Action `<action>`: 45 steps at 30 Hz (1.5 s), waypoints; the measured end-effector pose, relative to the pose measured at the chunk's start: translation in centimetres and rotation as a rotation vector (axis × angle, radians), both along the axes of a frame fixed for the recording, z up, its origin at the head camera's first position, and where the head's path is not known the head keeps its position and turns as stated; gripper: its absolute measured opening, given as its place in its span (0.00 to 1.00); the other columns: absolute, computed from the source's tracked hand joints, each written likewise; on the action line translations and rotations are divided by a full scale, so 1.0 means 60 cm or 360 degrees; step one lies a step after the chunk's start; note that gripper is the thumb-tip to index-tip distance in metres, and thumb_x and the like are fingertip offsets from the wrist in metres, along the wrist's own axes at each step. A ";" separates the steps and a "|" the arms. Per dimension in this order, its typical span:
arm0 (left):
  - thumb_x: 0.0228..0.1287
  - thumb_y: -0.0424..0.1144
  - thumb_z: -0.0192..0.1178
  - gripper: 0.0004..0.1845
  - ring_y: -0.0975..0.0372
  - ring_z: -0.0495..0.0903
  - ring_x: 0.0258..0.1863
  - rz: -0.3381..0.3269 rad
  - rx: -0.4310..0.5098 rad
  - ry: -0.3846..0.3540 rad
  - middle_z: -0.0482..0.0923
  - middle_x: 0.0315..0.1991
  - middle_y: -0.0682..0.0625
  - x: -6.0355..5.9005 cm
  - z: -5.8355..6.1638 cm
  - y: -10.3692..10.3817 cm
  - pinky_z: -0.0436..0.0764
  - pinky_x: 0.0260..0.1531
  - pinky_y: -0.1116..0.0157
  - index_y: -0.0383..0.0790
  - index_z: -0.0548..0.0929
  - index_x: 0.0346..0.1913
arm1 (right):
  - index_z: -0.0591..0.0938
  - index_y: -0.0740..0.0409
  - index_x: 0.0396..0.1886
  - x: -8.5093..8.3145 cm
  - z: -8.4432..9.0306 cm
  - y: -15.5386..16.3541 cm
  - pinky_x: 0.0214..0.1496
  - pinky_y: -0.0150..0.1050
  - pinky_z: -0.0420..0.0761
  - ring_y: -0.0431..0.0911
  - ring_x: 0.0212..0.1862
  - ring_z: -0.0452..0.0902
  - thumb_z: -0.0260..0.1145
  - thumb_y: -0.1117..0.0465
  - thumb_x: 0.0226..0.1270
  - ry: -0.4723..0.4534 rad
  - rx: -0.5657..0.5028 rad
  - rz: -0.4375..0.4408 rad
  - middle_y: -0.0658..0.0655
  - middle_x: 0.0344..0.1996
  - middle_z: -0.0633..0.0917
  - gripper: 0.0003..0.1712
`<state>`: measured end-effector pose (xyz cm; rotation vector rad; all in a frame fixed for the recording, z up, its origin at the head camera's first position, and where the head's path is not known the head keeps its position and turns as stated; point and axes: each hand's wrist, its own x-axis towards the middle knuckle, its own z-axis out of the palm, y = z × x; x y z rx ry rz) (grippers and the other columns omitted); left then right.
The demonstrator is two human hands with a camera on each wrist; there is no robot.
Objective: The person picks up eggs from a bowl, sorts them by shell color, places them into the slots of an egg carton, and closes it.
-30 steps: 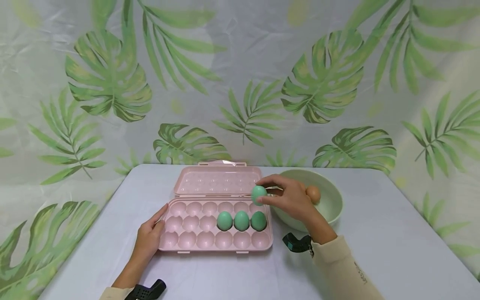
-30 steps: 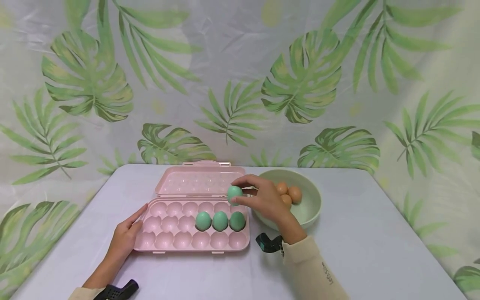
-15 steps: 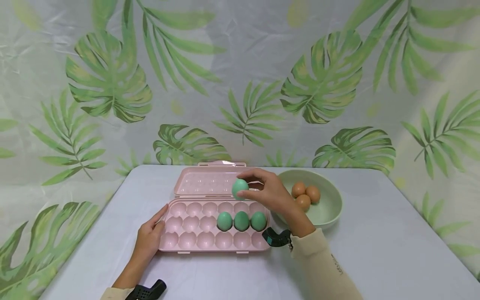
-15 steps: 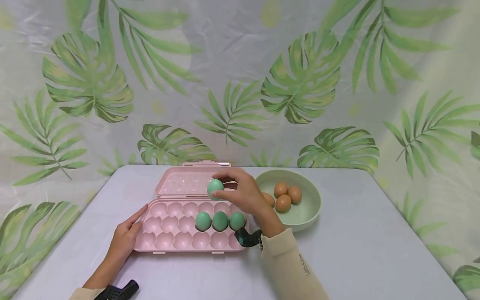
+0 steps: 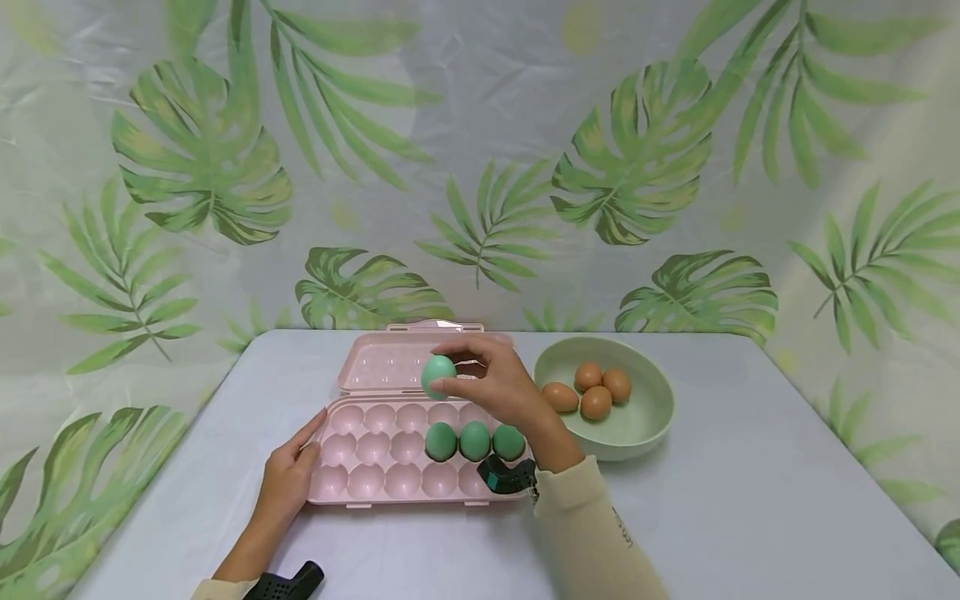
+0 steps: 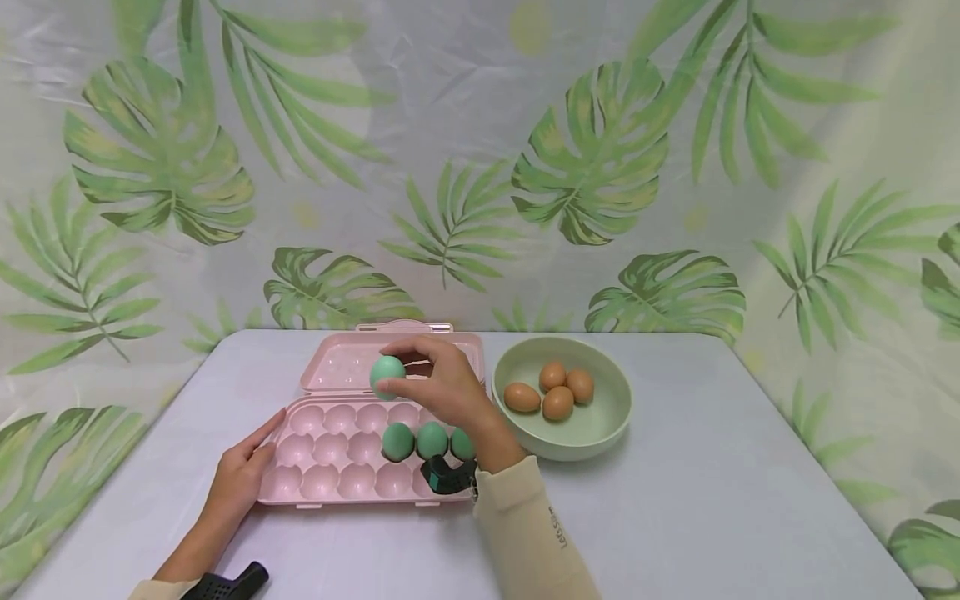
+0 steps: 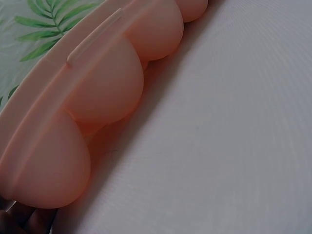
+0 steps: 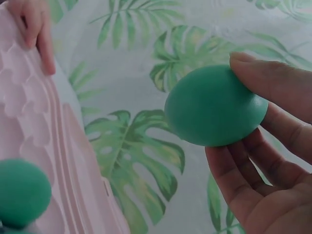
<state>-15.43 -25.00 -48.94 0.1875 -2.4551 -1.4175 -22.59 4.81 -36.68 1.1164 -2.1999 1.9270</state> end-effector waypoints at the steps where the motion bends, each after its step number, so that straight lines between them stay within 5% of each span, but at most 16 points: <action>1: 0.71 0.34 0.45 0.24 0.56 0.60 0.70 0.0001 0.0000 -0.0003 0.66 0.69 0.49 0.000 0.000 0.000 0.62 0.66 0.56 0.41 0.70 0.69 | 0.83 0.59 0.50 0.000 0.000 -0.004 0.54 0.42 0.79 0.50 0.49 0.80 0.74 0.66 0.54 0.0007 -0.0005 -0.0007 0.55 0.47 0.83 0.21; 5: 0.71 0.34 0.45 0.24 0.57 0.60 0.69 0.0006 0.0003 -0.0008 0.66 0.69 0.49 0.002 0.000 0.001 0.62 0.66 0.58 0.42 0.70 0.69 | 0.83 0.58 0.50 0.002 0.003 -0.020 0.54 0.42 0.79 0.47 0.48 0.80 0.74 0.65 0.54 0.0026 -0.0031 -0.0059 0.55 0.46 0.83 0.21; 13: 0.71 0.34 0.45 0.24 0.57 0.62 0.68 0.0009 0.0001 0.0010 0.66 0.68 0.50 0.003 -0.001 0.001 0.57 0.52 0.87 0.43 0.70 0.69 | 0.82 0.58 0.51 0.009 -0.007 -0.035 0.51 0.41 0.81 0.50 0.49 0.80 0.74 0.65 0.54 -0.0056 -0.0077 -0.0082 0.56 0.46 0.82 0.22; 20: 0.72 0.35 0.45 0.24 0.58 0.63 0.67 0.0021 -0.0018 -0.0010 0.66 0.69 0.51 0.004 0.002 0.000 0.57 0.51 0.86 0.44 0.70 0.69 | 0.81 0.61 0.52 0.013 -0.024 -0.041 0.53 0.40 0.80 0.50 0.50 0.80 0.74 0.64 0.55 -0.0157 -0.0081 -0.0066 0.55 0.48 0.81 0.23; 34: 0.72 0.34 0.45 0.23 0.56 0.60 0.69 0.0000 0.0007 0.0044 0.67 0.68 0.49 0.008 0.004 -0.003 0.56 0.51 0.89 0.42 0.71 0.68 | 0.81 0.61 0.50 0.016 -0.039 -0.055 0.55 0.38 0.79 0.48 0.49 0.80 0.73 0.64 0.56 -0.0105 0.0063 -0.0031 0.55 0.46 0.81 0.21; 45: 0.72 0.34 0.45 0.23 0.56 0.60 0.70 -0.0013 0.0018 0.0038 0.67 0.68 0.49 0.002 0.000 0.002 0.56 0.54 0.87 0.42 0.71 0.68 | 0.78 0.68 0.50 0.020 -0.048 -0.057 0.57 0.50 0.77 0.58 0.50 0.79 0.68 0.73 0.55 -0.0193 0.0121 -0.0015 0.66 0.47 0.80 0.20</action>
